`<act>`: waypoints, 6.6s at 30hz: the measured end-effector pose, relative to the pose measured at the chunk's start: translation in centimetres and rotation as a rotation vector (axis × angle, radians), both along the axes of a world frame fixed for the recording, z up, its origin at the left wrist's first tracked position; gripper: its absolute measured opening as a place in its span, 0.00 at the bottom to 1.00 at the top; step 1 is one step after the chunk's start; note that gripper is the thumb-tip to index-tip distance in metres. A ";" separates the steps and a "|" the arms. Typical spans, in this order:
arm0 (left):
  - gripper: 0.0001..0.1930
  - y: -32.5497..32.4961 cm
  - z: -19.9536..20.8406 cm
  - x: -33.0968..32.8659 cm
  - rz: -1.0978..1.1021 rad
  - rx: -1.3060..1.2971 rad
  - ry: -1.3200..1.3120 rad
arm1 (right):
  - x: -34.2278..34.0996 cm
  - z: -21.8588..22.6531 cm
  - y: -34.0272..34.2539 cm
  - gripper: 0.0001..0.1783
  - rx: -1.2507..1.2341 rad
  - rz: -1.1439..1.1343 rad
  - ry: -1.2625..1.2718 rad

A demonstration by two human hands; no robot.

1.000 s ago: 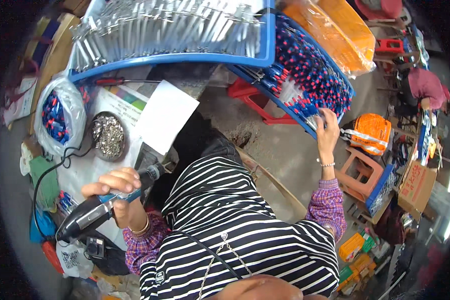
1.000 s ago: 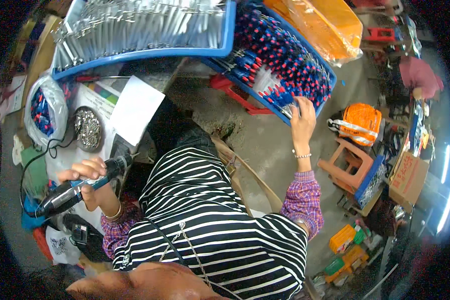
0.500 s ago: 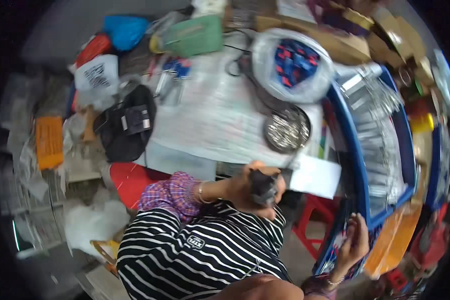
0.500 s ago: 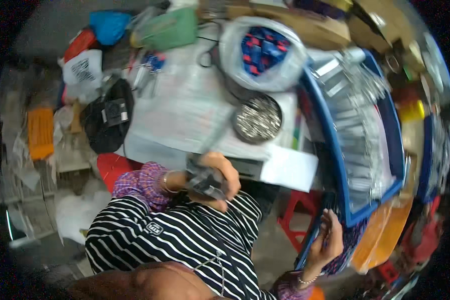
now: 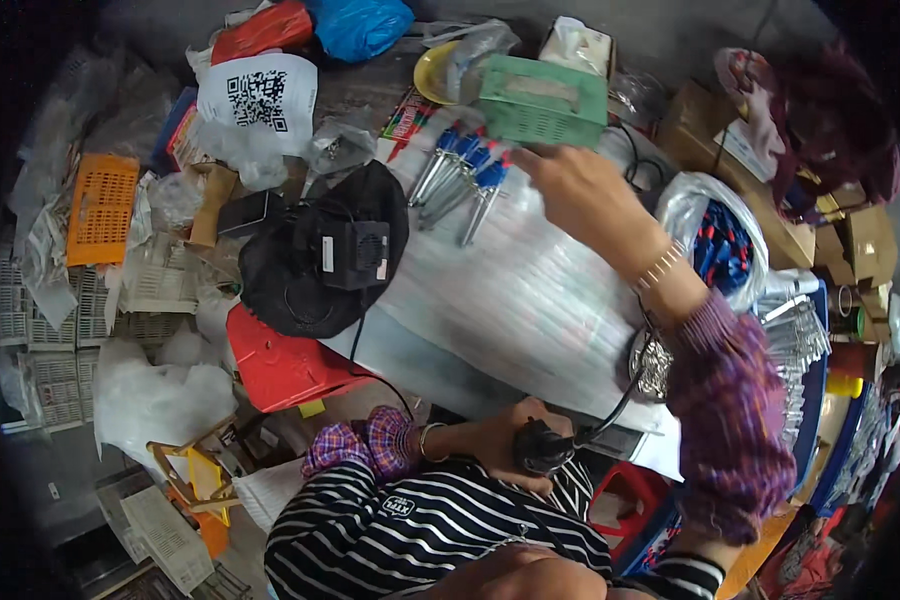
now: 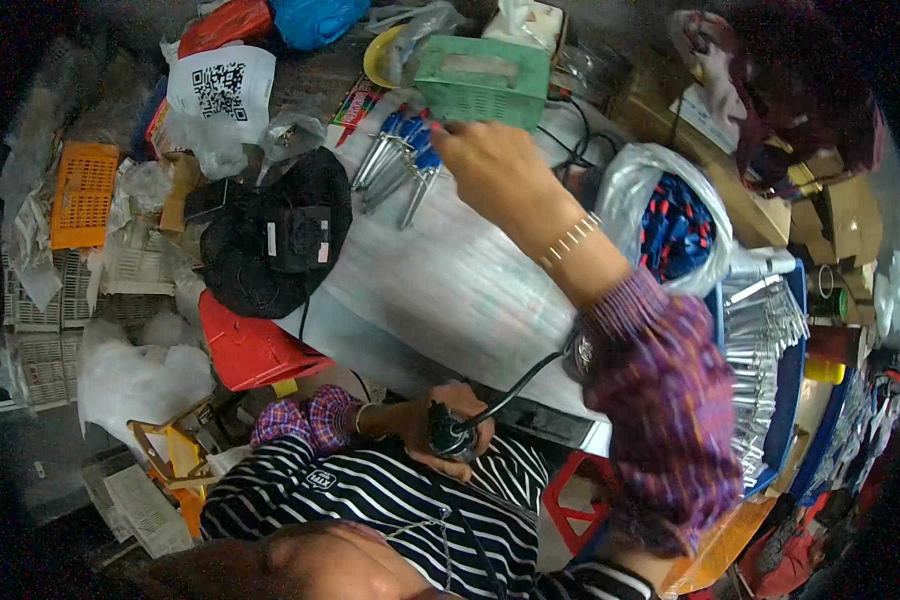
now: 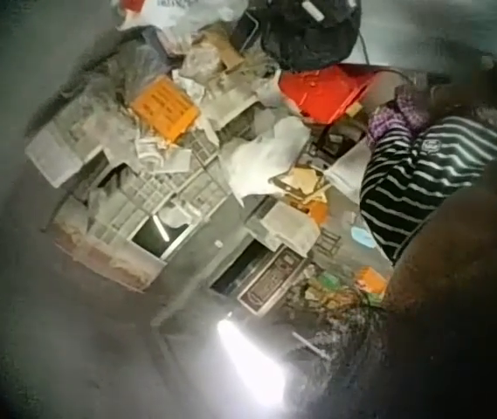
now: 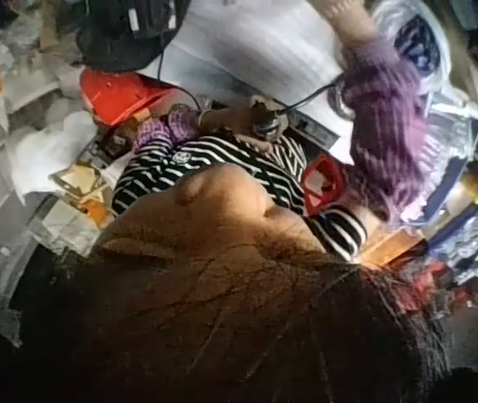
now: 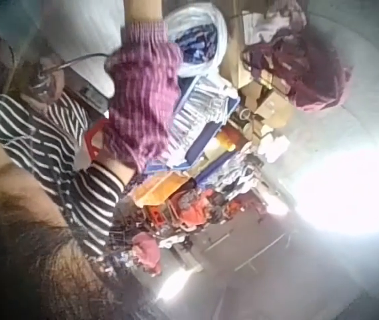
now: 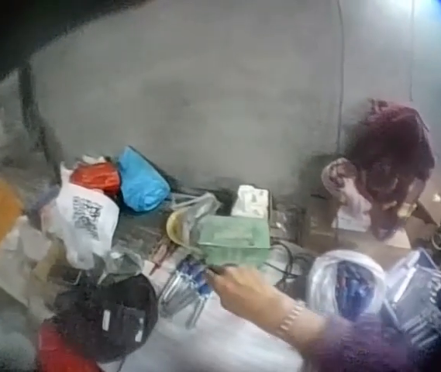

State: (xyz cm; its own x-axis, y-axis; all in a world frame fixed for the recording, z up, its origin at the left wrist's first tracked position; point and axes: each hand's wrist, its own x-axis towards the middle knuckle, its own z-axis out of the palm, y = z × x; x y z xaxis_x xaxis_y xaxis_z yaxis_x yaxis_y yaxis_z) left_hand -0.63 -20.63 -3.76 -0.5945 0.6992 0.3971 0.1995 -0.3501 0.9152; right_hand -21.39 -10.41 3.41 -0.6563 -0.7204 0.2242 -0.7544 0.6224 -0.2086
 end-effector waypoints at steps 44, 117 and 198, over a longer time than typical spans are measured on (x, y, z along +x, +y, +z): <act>0.20 6.0 0.9 0.5 -0.184 0.265 -0.556 | 31.7 5.3 24.7 0.13 -1.068 -1.132 -0.290; 0.21 21.6 3.6 0.4 -0.436 0.180 0.277 | 36.3 -13.8 17.7 0.13 -1.891 -1.171 -0.989; 0.18 17.1 4.4 0.4 -0.269 0.225 0.065 | 47.3 -7.3 29.4 0.09 -1.585 -1.666 0.107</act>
